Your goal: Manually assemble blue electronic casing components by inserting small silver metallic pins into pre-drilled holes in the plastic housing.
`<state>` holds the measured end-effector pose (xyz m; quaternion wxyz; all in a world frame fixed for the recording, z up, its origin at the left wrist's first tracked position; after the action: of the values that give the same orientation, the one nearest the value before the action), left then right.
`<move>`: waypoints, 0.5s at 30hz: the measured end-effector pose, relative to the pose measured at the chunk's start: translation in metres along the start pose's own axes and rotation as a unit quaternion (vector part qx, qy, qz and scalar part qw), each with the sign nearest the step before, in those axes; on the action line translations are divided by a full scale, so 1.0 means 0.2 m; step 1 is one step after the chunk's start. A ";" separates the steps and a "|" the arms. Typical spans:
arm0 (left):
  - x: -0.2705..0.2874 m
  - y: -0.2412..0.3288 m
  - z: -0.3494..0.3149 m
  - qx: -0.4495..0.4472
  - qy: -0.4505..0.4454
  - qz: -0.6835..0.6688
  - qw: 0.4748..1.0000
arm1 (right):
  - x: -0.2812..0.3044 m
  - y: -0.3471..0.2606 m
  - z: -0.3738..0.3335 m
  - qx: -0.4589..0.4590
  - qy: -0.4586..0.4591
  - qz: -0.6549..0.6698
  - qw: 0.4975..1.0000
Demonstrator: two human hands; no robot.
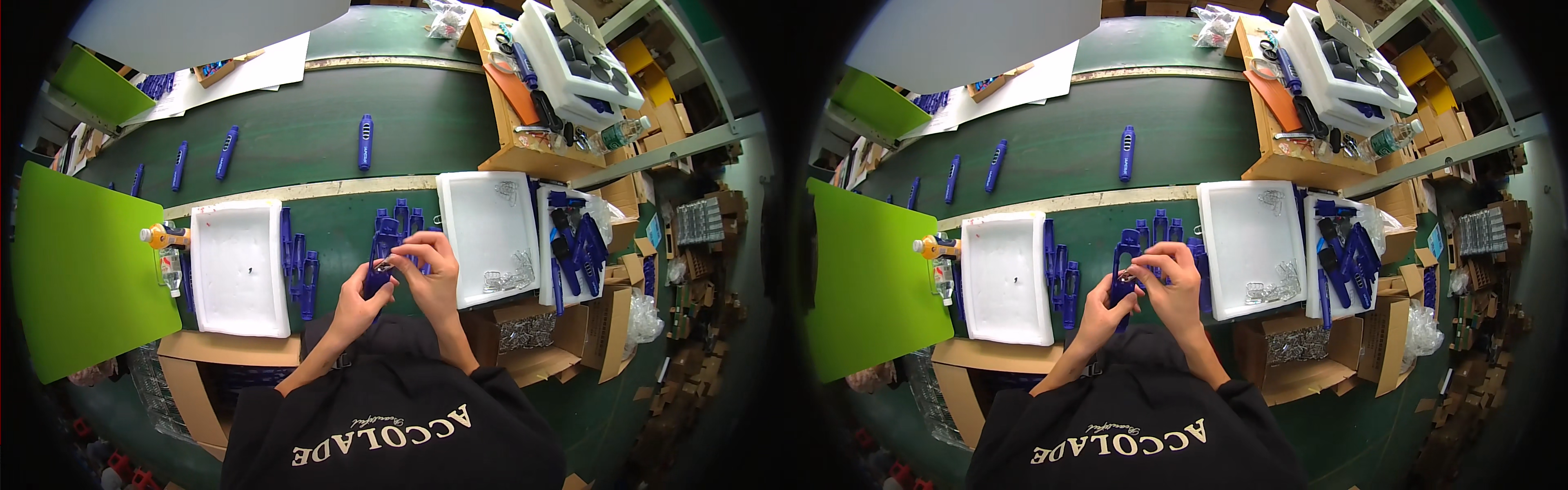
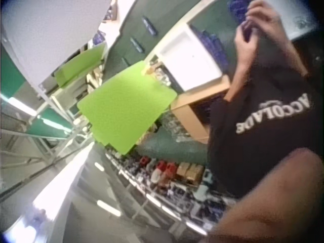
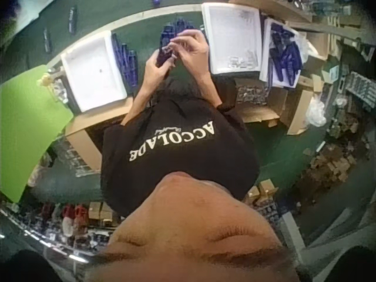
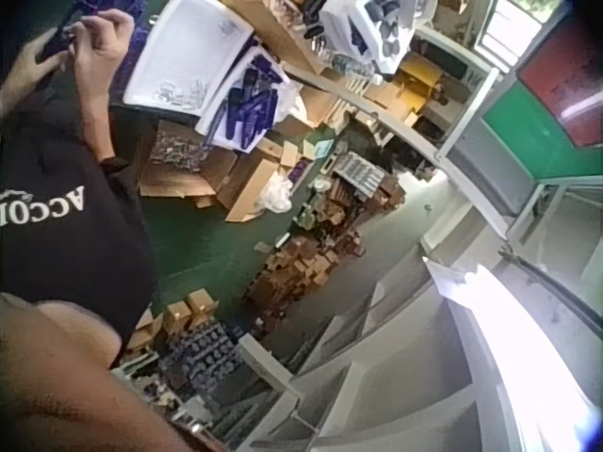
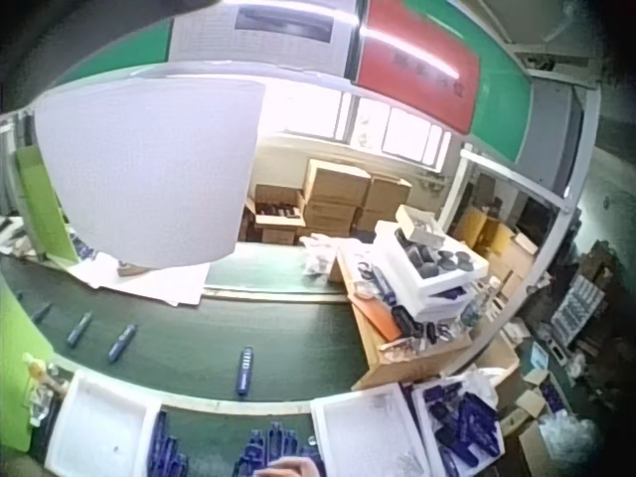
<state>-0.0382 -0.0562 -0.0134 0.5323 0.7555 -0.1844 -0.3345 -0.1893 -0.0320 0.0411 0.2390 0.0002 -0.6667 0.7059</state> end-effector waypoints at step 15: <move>0.06 0.07 0.03 -0.004 0.083 0.077 0.994 | -0.19 0.04 0.00 -0.004 0.035 0.068 0.997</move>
<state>-0.0330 -0.0730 -0.0060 0.5731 0.7618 -0.1962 -0.2297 -0.1576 -0.0455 0.0218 0.2135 -0.0709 -0.6590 0.7177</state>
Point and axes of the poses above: each hand's wrist, its own z-axis towards the middle knuckle, its own x-axis out of the back of the hand, y = z × x, the point moved 5 cm from there along z, towards the middle knuckle, and after that the axes turned 12 degrees about -y, right-handed, at the moved point
